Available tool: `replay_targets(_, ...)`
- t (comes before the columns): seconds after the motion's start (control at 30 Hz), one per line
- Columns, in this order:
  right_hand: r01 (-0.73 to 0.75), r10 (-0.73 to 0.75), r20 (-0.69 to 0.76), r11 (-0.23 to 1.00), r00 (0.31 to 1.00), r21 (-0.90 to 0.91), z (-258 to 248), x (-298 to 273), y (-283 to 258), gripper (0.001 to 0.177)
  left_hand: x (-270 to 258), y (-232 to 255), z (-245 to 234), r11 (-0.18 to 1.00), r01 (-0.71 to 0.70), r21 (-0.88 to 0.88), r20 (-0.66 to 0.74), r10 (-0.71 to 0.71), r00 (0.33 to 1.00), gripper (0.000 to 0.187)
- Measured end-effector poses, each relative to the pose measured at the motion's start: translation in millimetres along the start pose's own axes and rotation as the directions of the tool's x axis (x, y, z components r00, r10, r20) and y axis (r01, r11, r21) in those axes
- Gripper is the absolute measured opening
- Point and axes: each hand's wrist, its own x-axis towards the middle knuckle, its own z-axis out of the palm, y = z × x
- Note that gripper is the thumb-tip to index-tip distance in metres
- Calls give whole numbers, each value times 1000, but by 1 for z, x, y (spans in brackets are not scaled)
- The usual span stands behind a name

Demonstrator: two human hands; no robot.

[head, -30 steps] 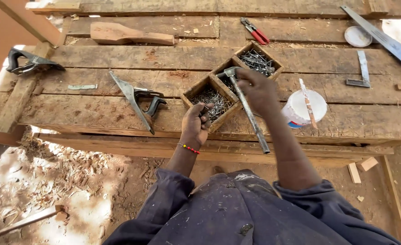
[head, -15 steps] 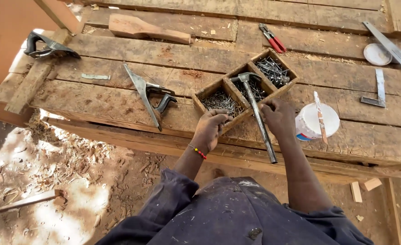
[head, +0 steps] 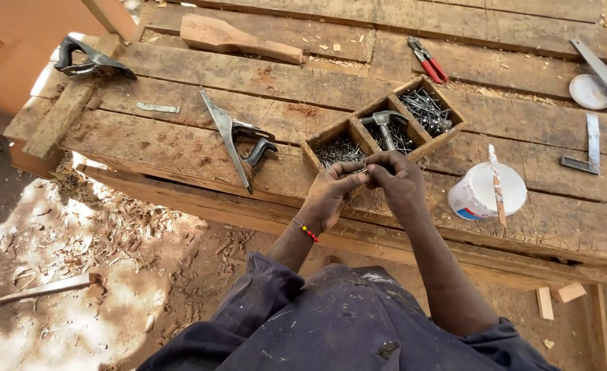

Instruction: The person selects nails from a divided wooden tray and hammers them into a wooden structure to join the boards.

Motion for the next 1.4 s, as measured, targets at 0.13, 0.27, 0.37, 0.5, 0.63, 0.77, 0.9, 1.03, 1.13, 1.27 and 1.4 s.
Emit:
replay_targets(0.13,-64,86,-107,978,991,201,13,0,17,20,0,-13,-4,998,-62,-8,-70,61,996,35)
replay_targets(0.27,-121,145,-96,967,985,225,29,-9,4,22,18,-30,-20,993,-112,-37,-196,103,975,26)
replay_targets(0.37,-139,154,-68,972,986,191,26,-12,0,20,20,-30,-28,990,-115,-77,-214,96,972,21)
replay_targets(0.5,77,-122,-98,923,988,-376,-18,5,3,15,21,-14,-40,984,-152,-98,-249,123,961,18)
replay_targets(0.63,207,-26,245,625,969,-753,-72,24,8,61,25,-8,-56,980,-176,-93,-294,142,945,14)
replay_targets(0.77,330,76,437,545,896,-771,-84,26,20,63,28,2,-70,963,-189,-190,-301,126,945,11)
replay_targets(0.9,279,-11,351,632,936,-723,-108,48,56,39,20,11,-71,961,-141,-236,-319,60,946,11)
replay_targets(1.03,293,-168,249,701,954,-650,-79,99,55,45,18,12,-68,954,-134,-267,-339,37,940,12)
replay_targets(1.13,522,-422,366,353,829,-776,-81,140,97,19,13,14,-58,958,-228,-175,-323,163,932,18)
replay_targets(1.27,479,-427,269,526,863,-703,-62,126,45,13,6,16,-58,968,-212,-132,-333,159,930,17)
replay_targets(1.4,494,-541,67,702,838,-512,-63,123,0,20,3,11,-62,969,-220,-109,-356,169,919,16)
